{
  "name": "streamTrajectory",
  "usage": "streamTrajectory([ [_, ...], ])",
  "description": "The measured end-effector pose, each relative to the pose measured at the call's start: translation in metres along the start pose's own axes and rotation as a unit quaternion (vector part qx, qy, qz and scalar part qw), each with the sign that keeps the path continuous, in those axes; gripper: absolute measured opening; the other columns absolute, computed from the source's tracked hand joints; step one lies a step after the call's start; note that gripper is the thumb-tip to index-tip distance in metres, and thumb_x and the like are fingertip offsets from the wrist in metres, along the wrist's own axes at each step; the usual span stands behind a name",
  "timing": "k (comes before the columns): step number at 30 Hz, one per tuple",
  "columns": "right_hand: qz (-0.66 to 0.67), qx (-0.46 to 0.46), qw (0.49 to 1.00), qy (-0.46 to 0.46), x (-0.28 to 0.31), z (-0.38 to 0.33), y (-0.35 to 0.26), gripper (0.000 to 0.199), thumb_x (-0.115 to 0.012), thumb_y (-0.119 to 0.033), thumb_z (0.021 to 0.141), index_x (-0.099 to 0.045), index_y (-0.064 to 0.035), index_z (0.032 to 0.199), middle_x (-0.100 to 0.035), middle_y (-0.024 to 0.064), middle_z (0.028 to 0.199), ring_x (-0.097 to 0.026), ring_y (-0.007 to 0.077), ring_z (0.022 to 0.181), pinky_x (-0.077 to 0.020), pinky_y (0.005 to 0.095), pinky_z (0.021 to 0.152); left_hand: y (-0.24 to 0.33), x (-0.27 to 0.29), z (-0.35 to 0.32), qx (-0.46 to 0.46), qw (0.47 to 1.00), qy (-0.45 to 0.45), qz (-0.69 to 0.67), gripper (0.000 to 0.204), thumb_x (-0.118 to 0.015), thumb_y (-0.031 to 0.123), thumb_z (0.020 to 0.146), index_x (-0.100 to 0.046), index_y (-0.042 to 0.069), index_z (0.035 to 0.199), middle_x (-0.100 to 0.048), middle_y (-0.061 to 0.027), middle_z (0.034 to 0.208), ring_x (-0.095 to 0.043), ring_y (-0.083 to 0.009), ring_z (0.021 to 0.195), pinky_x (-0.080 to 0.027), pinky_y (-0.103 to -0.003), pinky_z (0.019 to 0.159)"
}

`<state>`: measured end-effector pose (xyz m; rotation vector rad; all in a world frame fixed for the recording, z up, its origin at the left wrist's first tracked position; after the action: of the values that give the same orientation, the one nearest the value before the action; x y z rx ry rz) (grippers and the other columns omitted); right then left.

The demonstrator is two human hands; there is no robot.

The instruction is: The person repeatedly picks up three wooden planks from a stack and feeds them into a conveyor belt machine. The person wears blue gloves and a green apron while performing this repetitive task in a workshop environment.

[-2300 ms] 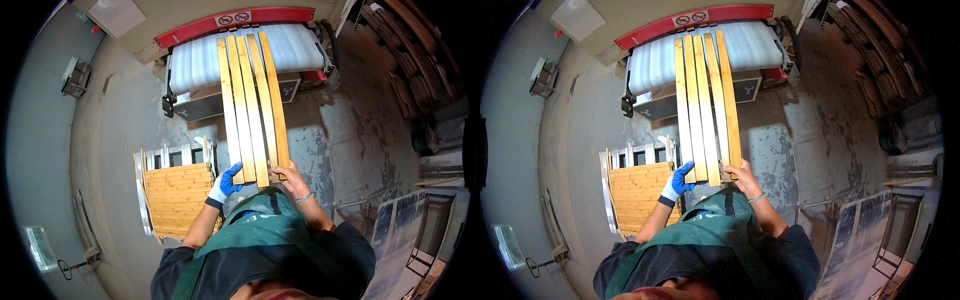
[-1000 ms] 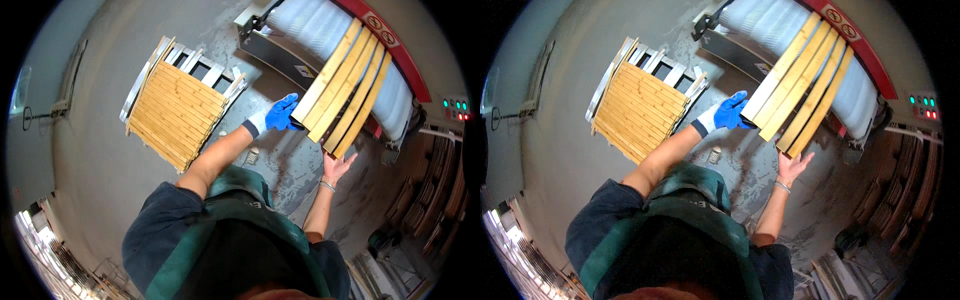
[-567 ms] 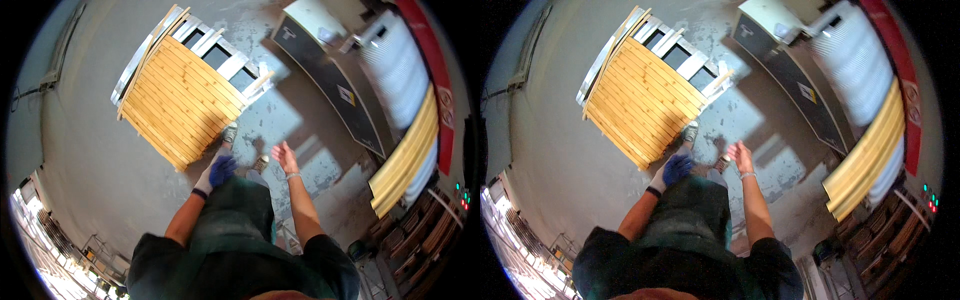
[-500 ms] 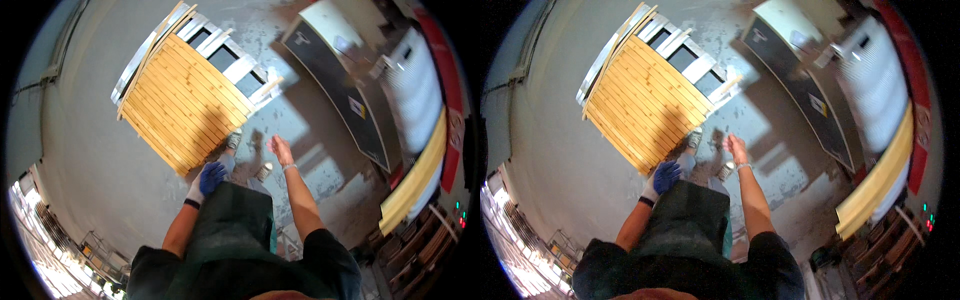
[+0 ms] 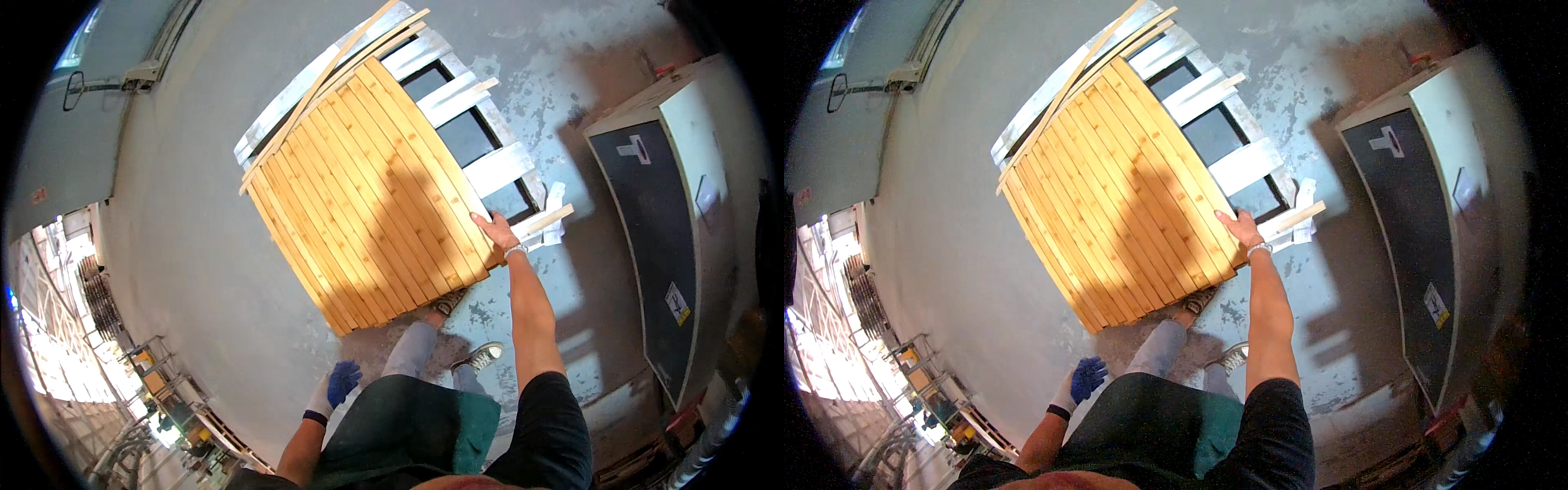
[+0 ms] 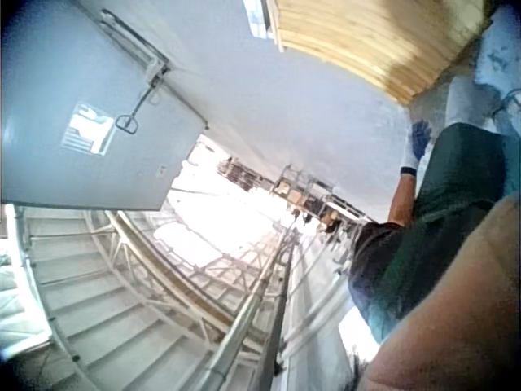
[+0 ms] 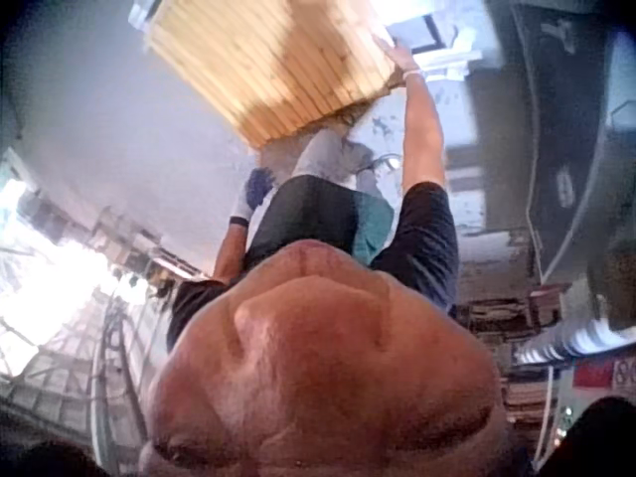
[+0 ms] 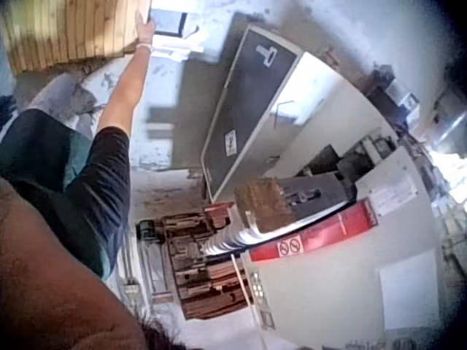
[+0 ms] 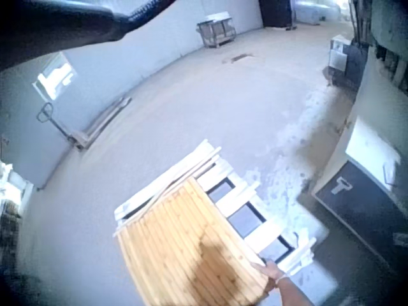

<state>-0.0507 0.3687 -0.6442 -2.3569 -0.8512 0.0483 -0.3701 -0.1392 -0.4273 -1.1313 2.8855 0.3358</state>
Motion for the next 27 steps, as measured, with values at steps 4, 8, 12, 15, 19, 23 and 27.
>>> streamTrajectory([
  [4,0.051,-0.037,0.997,-0.037,0.012,-0.069,-0.032,0.111,-0.087,-0.05,0.073,-0.037,0.0179,0.146,-0.058,0.0344,0.134,-0.063,0.0373,0.12,-0.0546,0.0425,0.098,0.01,-0.026,0.005,-0.223,0.887,-0.136,0.381,0.051,-0.032,0.036,0.112,-0.043,0.003,0.15,-0.052,-0.0177,0.149,-0.056,-0.0327,0.132,-0.045,-0.045,0.11],
  [8,0.024,0.013,1.0,-0.015,0.017,-0.183,-0.058,0.079,-0.089,-0.047,0.072,-0.065,0.0137,0.117,-0.072,0.0214,0.102,-0.07,0.026,0.088,-0.0583,0.0382,0.075,0.047,-0.105,0.02,-0.18,0.939,-0.158,0.249,0.045,-0.039,0.027,0.11,-0.045,0.002,0.147,-0.053,-0.0172,0.147,-0.052,-0.0286,0.135,-0.043,-0.041,0.113],
  [12,0.036,-0.032,0.999,0.0,0.006,-0.332,-0.036,0.063,-0.088,-0.049,0.074,-0.073,0.0076,0.096,-0.072,0.0106,0.084,-0.067,0.0196,0.072,-0.0553,0.0363,0.064,0.058,-0.218,0.008,-0.131,0.946,-0.271,0.117,0.04,-0.044,0.022,0.107,-0.051,0.004,0.142,-0.057,-0.0136,0.144,-0.053,-0.0266,0.134,-0.045,-0.037,0.111],
  [15,0.018,-0.051,0.996,0.076,-0.005,-0.458,-0.01,0.073,-0.087,-0.051,0.073,-0.071,0.0107,0.109,-0.074,0.0156,0.093,-0.069,0.0215,0.081,-0.0557,0.0372,0.073,0.046,-0.298,-0.023,-0.282,0.871,-0.314,0.251,0.048,-0.057,0.038,0.105,-0.053,0.007,0.141,-0.062,-0.0157,0.133,-0.062,-0.0282,0.12,-0.055,-0.038,0.096],
  [19,0.045,-0.007,0.995,0.084,-0.001,-0.619,0.017,0.086,-0.088,-0.055,0.07,-0.065,0.0112,0.12,-0.071,0.025,0.108,-0.07,0.0336,0.101,-0.0539,0.0407,0.091,0.003,-0.356,-0.119,0.059,0.942,-0.318,0.093,0.052,-0.056,0.039,0.106,-0.05,0.002,0.142,-0.062,-0.014,0.132,-0.062,-0.0273,0.12,-0.053,-0.041,0.098],
  [23,0.03,-0.001,0.989,0.147,0.001,-0.741,0.047,0.095,-0.087,-0.058,0.068,-0.061,0.0138,0.125,-0.066,0.0309,0.118,-0.065,0.0397,0.11,-0.0518,0.0427,0.097,-0.04,-0.384,-0.238,0.058,0.893,-0.427,0.133,0.047,-0.054,0.033,0.107,-0.053,-0.004,0.136,-0.065,-0.0158,0.127,-0.065,-0.027,0.115,-0.049,-0.039,0.107],
  [27,0.031,0.057,0.976,0.207,0.001,-0.814,0.073,0.094,-0.087,-0.056,0.07,-0.06,0.0112,0.129,-0.064,0.03,0.125,-0.063,0.0404,0.117,-0.0496,0.0431,0.102,-0.07,-0.401,-0.312,-0.023,0.847,-0.471,0.245,0.043,-0.059,0.027,0.104,-0.055,-0.005,0.133,-0.065,-0.0143,0.125,-0.062,-0.0245,0.117,-0.047,-0.038,0.107],
])
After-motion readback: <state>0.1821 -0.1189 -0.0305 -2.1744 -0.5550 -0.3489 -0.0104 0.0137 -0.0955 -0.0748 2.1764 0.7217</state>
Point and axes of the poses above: each hand's wrist, its own z-axis towards the middle knuckle, its own x-axis out of the back of the hand, y = z × x, the point moved 2 cm from there along z, towards the middle knuckle
